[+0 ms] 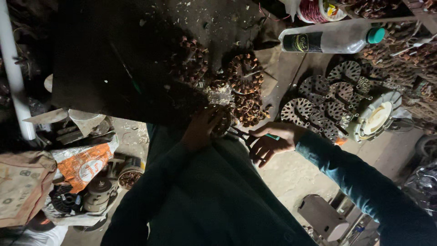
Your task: The person uses a screwdriver to pry and adjust copper windings on circular electrical components placed on a workbench. The person repeatedly rotates the components and applies pressure to the windings while the camera shakes significantly.
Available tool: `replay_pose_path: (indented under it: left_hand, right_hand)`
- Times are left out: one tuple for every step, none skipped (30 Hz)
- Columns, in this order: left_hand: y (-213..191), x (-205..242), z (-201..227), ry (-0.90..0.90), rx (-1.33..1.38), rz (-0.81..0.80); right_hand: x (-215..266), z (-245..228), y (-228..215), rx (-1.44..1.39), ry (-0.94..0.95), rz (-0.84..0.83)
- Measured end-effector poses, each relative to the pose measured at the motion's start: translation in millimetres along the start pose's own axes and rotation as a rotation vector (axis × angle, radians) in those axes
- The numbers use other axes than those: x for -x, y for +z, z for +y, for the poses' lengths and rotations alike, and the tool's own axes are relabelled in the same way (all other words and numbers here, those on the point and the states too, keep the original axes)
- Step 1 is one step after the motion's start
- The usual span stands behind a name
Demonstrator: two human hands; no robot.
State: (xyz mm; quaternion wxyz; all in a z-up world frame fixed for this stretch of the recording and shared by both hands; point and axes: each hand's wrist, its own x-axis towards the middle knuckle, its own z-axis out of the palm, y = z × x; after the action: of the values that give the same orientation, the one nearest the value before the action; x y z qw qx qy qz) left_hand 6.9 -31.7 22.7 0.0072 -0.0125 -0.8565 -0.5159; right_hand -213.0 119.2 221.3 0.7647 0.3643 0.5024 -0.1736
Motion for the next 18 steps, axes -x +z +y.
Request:
replay_pose_path:
  left_hand:
    - [-1.6, 0.1, 1.0, 0.004, 0.003, 0.003]
    - [-2.7, 0.0, 1.8, -0.014, 0.026, -0.010]
    - [-2.8, 0.3, 2.8, -0.031, 0.051, -0.026]
    - [-2.4, 0.5, 3.5, -0.048, 0.076, -0.042]
    - [-1.4, 0.7, 4.1, -0.050, 0.071, -0.021]
    - [0.1, 1.1, 4.6, -0.052, 0.066, -0.001]
    - [1.4, 0.2, 3.6, -0.052, 0.056, 0.024]
    - [2.8, -0.6, 2.4, -0.072, 0.054, -0.010]
    - [3.6, 0.9, 2.3, -0.094, 0.054, -0.047]
    - [4.4, 2.6, 2.2, -0.116, 0.054, -0.085]
    - [5.5, 3.3, 1.6, -0.100, 0.047, -0.074]
    - [6.2, 3.8, 1.3, -0.083, 0.041, -0.064]
    - [5.6, 4.9, 1.4, -0.068, 0.036, -0.055]
    - [4.4, 5.6, 1.6, -0.067, 0.030, -0.043]
    - [3.4, 5.7, 2.0, -0.064, 0.024, -0.031]
    - [2.1, 5.4, 2.8, -0.062, 0.019, -0.019]
    - [1.1, 4.1, 3.8, -0.065, 0.018, -0.032]
    - [-0.2, 2.7, 4.9, -0.068, 0.016, -0.046]
  right_hand:
    - [0.3, 0.2, 1.1, -0.030, 0.014, -0.027]
    - [-0.4, -0.8, 2.1, -0.060, 0.028, -0.054]
    - [-1.0, -1.8, 1.6, -0.038, 0.039, -0.024]
    - [-1.2, -3.0, 0.6, -0.015, 0.051, 0.006]
    - [-0.9, -1.7, 0.9, 0.005, 0.063, 0.037]
    - [-0.3, 0.4, 1.3, 0.108, 0.082, 0.178]
    - [0.2, -0.1, 0.5, 0.216, 0.097, 0.321]
    - [1.0, -0.2, 0.0, 0.323, 0.112, 0.464]
    - [1.7, 1.4, 0.6, 0.283, 0.098, 0.480]
    - [2.1, 2.7, 1.1, 0.242, 0.084, 0.496]
    - [2.1, 3.7, 0.4, 0.202, 0.066, 0.513]
    - [1.9, 4.2, -0.6, 0.143, 0.065, 0.334]
    - [1.1, 4.2, -0.9, 0.083, 0.064, 0.154]
    - [0.0, 4.2, -1.4, 0.023, 0.060, -0.026]
    - [-1.6, 4.5, -2.2, 0.026, 0.060, -0.048]
    - [-3.6, 4.8, -3.4, 0.029, 0.060, -0.069]
    - [-5.1, 5.4, -4.9, 0.031, 0.060, -0.089]
    - [-6.7, 6.0, -6.4, 0.053, 0.050, -0.042]
